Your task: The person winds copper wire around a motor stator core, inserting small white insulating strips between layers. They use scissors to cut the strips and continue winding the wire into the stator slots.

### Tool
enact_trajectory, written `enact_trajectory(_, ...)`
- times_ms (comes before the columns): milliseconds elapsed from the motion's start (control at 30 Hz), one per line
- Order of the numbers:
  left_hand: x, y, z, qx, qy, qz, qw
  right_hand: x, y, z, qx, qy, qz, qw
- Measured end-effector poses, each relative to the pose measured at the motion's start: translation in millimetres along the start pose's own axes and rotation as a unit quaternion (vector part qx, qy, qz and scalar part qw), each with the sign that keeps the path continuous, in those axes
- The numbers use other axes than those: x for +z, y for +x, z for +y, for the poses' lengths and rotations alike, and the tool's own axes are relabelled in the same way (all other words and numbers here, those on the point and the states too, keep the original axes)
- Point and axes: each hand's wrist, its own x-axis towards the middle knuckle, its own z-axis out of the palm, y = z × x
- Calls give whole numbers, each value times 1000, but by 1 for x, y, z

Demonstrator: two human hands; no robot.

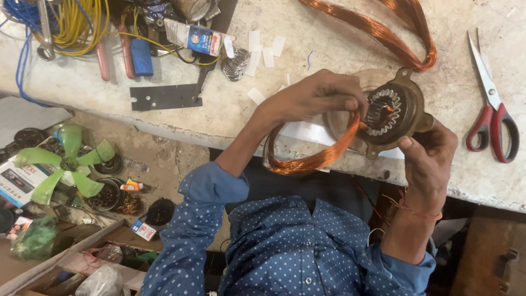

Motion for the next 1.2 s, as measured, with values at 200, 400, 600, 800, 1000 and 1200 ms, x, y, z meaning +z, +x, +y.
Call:
enact_trajectory(200, 10, 4, 0, -67, 197, 63, 976, 15, 0, -9, -5, -45, 18, 999)
enact_trajectory(400, 18, 9, 4, -88, 226, 88, 966, 27, 12, -23, -7, -66, -16, 998)
enact_trajectory(600, 21, 12, 6, -123, 163, 124, 971, 10, 20, -19, 7, -98, -60, 993)
enact_trajectory(800, 25, 24, -3, -144, 241, 144, 949, 1, 28, -5, 25, -83, 2, 996)
enact_trajectory(1000, 19, 20, -12, -68, 174, 50, 981, 0, 29, -8, 61, -82, 37, 994)
enact_trajectory(1200, 16, 18, -21, -103, 131, 37, 985, -1, 26, -6, 56, -38, 23, 997)
